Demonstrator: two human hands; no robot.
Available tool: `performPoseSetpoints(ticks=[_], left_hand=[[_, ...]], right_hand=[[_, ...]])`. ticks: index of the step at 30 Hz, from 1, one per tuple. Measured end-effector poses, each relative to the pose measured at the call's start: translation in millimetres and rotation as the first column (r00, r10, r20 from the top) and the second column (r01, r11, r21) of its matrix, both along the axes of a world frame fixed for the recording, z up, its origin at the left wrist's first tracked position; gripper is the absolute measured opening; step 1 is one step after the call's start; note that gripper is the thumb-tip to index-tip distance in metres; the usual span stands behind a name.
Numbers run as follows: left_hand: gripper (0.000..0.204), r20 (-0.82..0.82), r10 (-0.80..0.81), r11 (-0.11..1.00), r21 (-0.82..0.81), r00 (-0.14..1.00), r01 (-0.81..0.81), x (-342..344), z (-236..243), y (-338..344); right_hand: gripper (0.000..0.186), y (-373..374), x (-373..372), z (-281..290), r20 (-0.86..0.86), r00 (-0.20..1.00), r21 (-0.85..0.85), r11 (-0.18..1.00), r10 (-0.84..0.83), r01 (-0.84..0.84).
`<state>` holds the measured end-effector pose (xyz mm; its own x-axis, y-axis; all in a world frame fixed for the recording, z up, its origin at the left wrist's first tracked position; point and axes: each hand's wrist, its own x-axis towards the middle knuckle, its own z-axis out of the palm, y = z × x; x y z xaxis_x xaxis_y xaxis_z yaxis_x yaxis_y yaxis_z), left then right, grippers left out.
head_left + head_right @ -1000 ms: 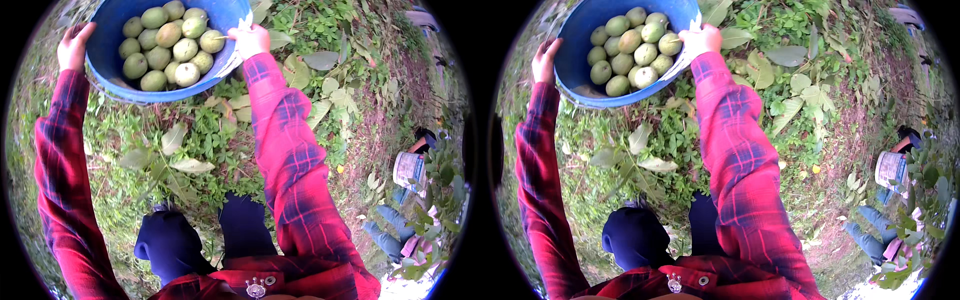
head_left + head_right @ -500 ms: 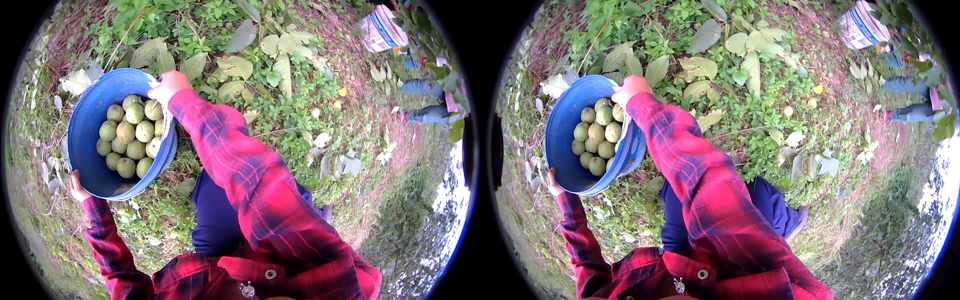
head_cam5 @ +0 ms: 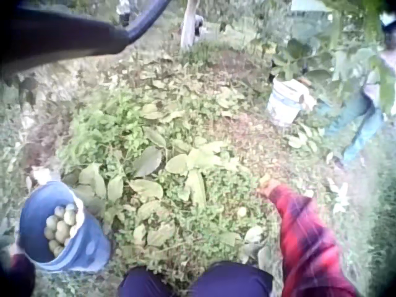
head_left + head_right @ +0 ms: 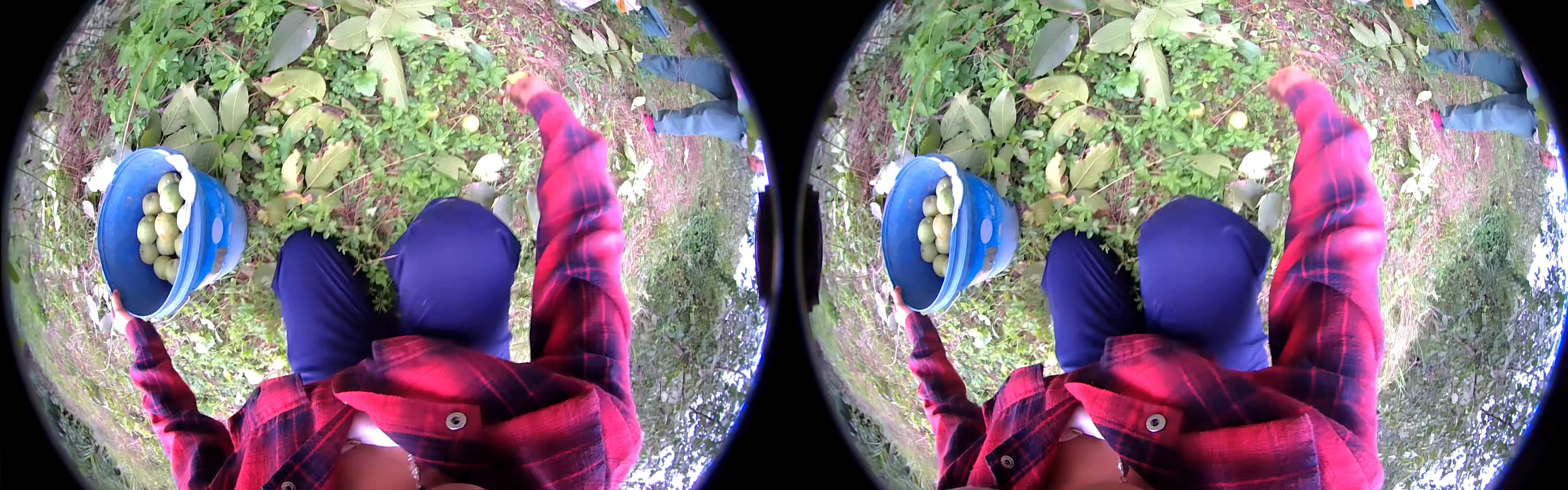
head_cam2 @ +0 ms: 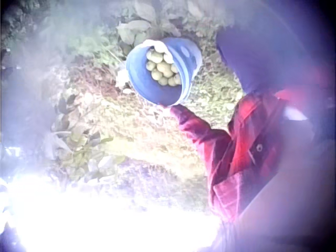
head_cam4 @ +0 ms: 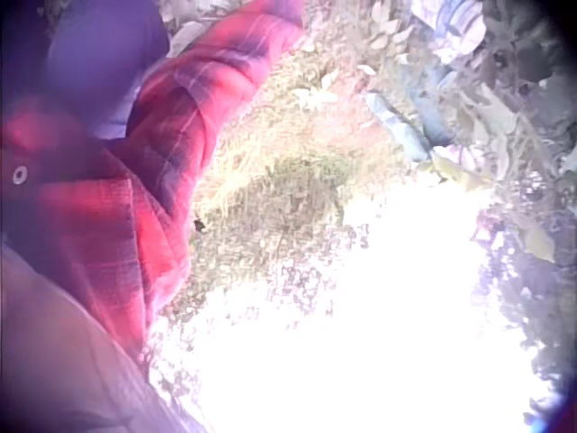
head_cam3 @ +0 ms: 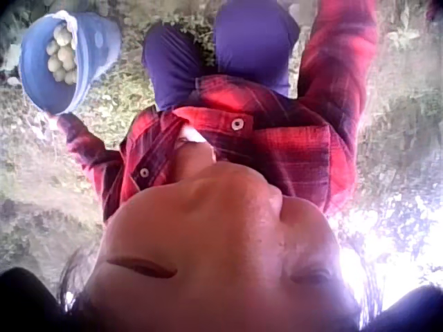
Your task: The person picks up fruit from the ground and branches by hand, collecting them into a blue plastic bucket while moving through an orchard.
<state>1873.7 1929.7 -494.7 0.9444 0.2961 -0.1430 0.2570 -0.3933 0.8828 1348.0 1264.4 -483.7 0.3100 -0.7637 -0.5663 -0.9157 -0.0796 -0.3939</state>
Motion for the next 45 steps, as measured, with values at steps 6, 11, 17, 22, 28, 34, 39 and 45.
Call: performPoseSetpoints(ticks=[6,11,17,22,28,34,39,45], left_hand=[[0.068,-0.159,-0.078,0.776,0.61,0.984,0.16,-2,19,1],[0.064,-0.241,-0.044,0.684,0.7,0.97,0.204,37,-12,25],[0.052,-0.319,0.12,0.714,0.686,0.94,0.141,53,-11,95],[0.051,-0.345,0.082,0.537,0.806,0.935,0.25,38,-6,16],[0.053,-0.358,0.068,0.446,0.846,0.931,0.292,-10,26,-41],[0.05,-0.321,0.066,0.474,0.843,0.945,0.253,10,29,5],[0.048,-0.303,0.077,0.507,0.832,0.95,0.224,14,15,-3],[0.048,-0.146,-0.016,0.533,0.836,0.989,0.132,5,7,33]], right_hand=[[0.067,55,-25,-151,-0.067,0.989,-0.395,0.914,-0.128,0.091],[0.062,23,-25,-167,0.021,0.998,-0.293,0.954,-0.051,0.055],[0.023,20,-48,-77,0.503,0.068,0.826,0.503,-0.861,0.255],[0.021,-43,-131,-113,0.55,0.739,-0.223,0.785,-0.389,0.579],[0.077,-90,-105,-134,-0.332,0.927,-0.181,0.977,-0.172,0.117],[0.071,-84,-88,-135,-0.086,0.983,-0.227,0.964,-0.162,0.139],[0.057,14,-85,-52,0.745,0.026,0.646,0.731,-0.666,0.219],[0.07,102,62,7,0.582,-0.021,0.586,0.437,-0.813,-0.682]])
